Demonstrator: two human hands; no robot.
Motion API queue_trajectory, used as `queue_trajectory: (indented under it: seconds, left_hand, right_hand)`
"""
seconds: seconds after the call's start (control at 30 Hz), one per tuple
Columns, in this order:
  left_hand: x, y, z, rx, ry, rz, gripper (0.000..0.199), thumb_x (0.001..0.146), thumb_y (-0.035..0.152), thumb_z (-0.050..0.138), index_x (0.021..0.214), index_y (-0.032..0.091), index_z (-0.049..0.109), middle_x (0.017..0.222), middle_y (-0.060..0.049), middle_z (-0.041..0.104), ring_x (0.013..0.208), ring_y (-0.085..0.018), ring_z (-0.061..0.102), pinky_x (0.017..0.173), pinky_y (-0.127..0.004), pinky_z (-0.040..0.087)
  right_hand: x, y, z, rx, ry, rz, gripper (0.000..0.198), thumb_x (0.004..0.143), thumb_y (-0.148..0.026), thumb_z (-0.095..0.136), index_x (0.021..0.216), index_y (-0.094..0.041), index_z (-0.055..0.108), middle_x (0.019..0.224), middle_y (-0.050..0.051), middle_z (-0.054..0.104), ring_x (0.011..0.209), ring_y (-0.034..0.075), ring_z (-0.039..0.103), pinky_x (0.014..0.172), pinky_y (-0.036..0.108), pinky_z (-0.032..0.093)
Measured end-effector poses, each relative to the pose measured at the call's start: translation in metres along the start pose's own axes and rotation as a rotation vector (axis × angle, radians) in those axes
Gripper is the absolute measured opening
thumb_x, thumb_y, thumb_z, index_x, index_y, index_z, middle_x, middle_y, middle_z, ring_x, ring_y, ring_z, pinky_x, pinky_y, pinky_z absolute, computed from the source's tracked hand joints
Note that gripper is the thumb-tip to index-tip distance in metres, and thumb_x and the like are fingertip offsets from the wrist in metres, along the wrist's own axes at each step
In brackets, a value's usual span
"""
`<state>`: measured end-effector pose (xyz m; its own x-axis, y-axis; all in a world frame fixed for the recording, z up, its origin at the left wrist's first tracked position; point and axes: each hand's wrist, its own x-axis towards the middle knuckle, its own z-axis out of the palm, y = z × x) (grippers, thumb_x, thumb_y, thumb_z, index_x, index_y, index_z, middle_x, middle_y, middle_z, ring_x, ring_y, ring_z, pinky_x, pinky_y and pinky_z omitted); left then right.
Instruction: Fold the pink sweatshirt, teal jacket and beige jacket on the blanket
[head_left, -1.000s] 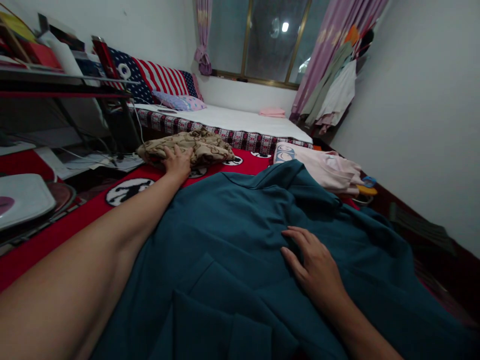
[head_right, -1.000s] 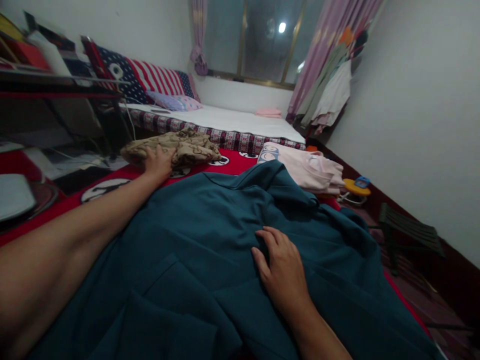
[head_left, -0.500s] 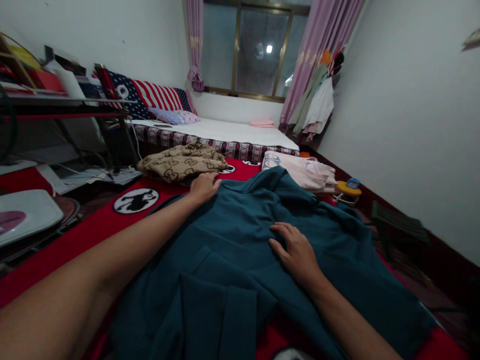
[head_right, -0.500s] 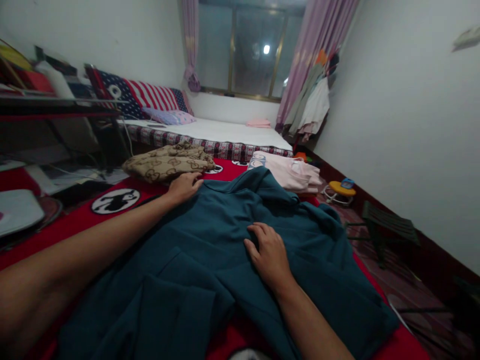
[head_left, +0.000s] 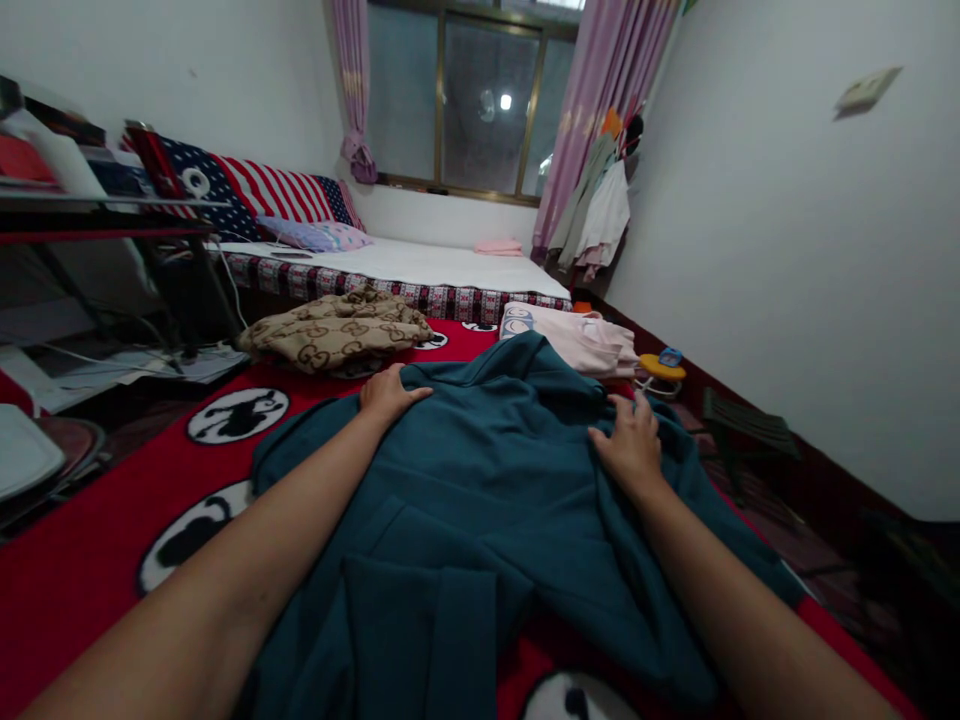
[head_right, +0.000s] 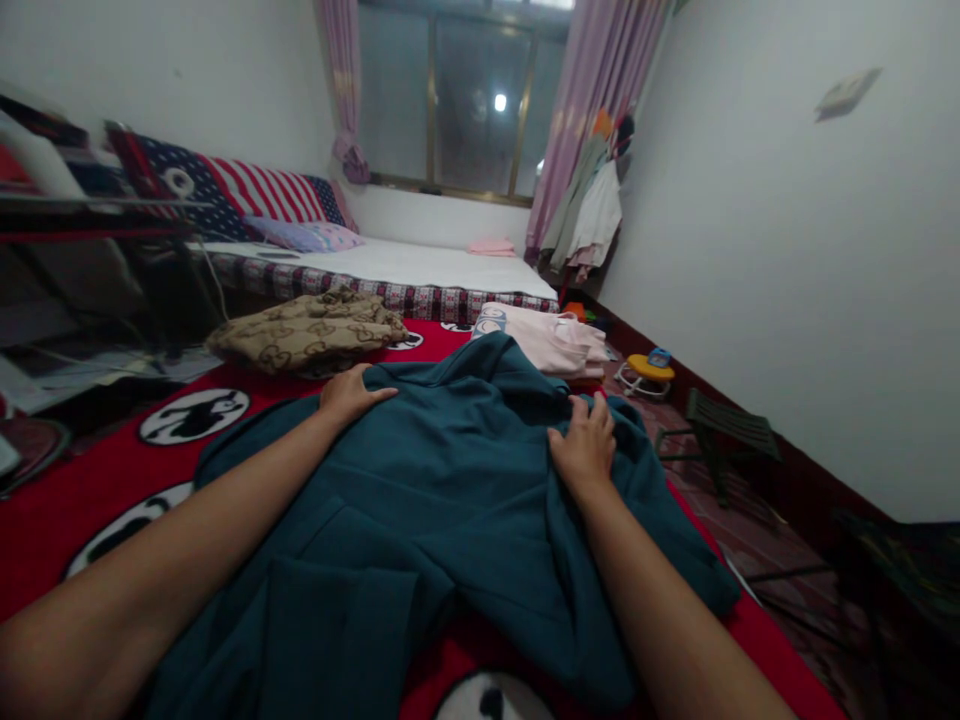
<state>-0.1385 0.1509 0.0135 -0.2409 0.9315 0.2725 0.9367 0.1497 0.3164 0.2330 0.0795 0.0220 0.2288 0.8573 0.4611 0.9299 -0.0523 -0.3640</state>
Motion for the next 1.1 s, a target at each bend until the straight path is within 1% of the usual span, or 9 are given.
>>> queue_trajectory:
  seconds: [0.07,0.13,0.2,0.4,0.63,0.83,0.9,1.0,1.1]
  left_hand:
    - [-0.001,0.0,0.0,-0.034,-0.005,0.007,0.073,0.071,0.069,0.062,0.129,0.024,0.057,0.115,-0.012,0.069,0.107,-0.032,0.064,0.086,-0.035,0.05]
    - [-0.002,0.0,-0.001,-0.053,0.003,0.025,0.064,0.072,0.065,0.064,0.124,0.027,0.061,0.111,-0.01,0.071,0.106,-0.031,0.065,0.084,-0.034,0.05]
    - [-0.004,0.001,-0.002,-0.063,0.012,0.047,0.058,0.074,0.061,0.065,0.122,0.029,0.062,0.108,-0.008,0.072,0.104,-0.029,0.065,0.082,-0.032,0.05]
    - [-0.014,0.006,-0.007,-0.068,0.137,0.108,0.046,0.078,0.052,0.066,0.118,0.029,0.062,0.102,-0.006,0.073,0.098,-0.029,0.068,0.075,-0.032,0.049]
    - [-0.033,-0.006,-0.036,-0.149,0.353,0.249,0.037,0.089,0.047,0.055,0.117,0.023,0.06,0.111,-0.005,0.07,0.101,-0.024,0.065,0.079,-0.028,0.044]
    - [-0.011,-0.021,-0.091,-0.09,0.472,0.258,0.045,0.092,0.052,0.049,0.123,0.02,0.055,0.116,-0.007,0.065,0.106,-0.024,0.059,0.089,-0.031,0.042]
    - [0.006,-0.019,-0.102,-0.018,0.457,0.204,0.047,0.092,0.049,0.051,0.128,0.018,0.051,0.121,-0.009,0.061,0.11,-0.025,0.055,0.092,-0.034,0.041]
    - [0.019,-0.018,-0.102,0.149,0.316,0.078,0.067,0.082,0.041,0.067,0.14,0.017,0.042,0.138,-0.017,0.047,0.126,-0.034,0.043,0.1,-0.044,0.037]
    - [0.007,-0.026,-0.088,0.213,0.154,0.124,0.072,0.077,0.036,0.071,0.142,0.023,0.043,0.152,-0.016,0.03,0.138,-0.04,0.026,0.107,-0.053,0.031]
  right_hand:
    - [0.017,0.013,-0.002,-0.155,-0.097,0.116,0.081,0.075,-0.046,0.067,0.144,-0.017,0.035,0.155,0.021,0.023,0.141,0.041,0.023,0.105,0.059,0.034]
    - [0.028,0.024,-0.001,-0.226,-0.21,0.226,0.101,0.071,-0.061,0.066,0.15,-0.016,0.023,0.151,0.023,0.032,0.138,0.042,0.031,0.103,0.058,0.037]
    - [0.034,0.03,-0.001,-0.264,-0.27,0.255,0.107,0.069,-0.071,0.062,0.151,-0.016,0.022,0.143,0.023,0.043,0.131,0.041,0.041,0.099,0.054,0.041]
    - [0.026,0.021,-0.001,-0.326,-0.309,0.184,0.055,0.084,-0.063,0.048,0.116,-0.021,0.062,0.109,0.016,0.068,0.103,0.034,0.065,0.077,0.039,0.049]
    - [0.015,0.011,-0.018,-0.296,-0.097,-0.111,0.036,0.084,-0.049,0.052,0.1,-0.02,0.067,0.087,0.011,0.071,0.086,0.029,0.067,0.067,0.031,0.043]
    - [0.065,-0.032,-0.04,-0.063,0.211,-0.258,0.047,0.085,-0.05,0.053,0.12,-0.018,0.06,0.102,0.013,0.068,0.094,0.031,0.062,0.078,0.037,0.045]
    - [0.085,-0.05,-0.033,-0.023,0.218,-0.231,0.054,0.081,-0.048,0.059,0.126,-0.017,0.055,0.115,0.016,0.063,0.105,0.034,0.058,0.085,0.042,0.045]
    - [0.092,-0.067,-0.017,-0.021,0.148,-0.18,0.077,0.07,-0.041,0.073,0.136,-0.013,0.045,0.134,0.022,0.051,0.122,0.041,0.046,0.095,0.053,0.041]
    - [0.062,-0.065,-0.012,0.019,0.023,-0.356,0.07,0.074,-0.038,0.07,0.135,-0.013,0.047,0.137,0.021,0.049,0.128,0.04,0.042,0.101,0.056,0.039]
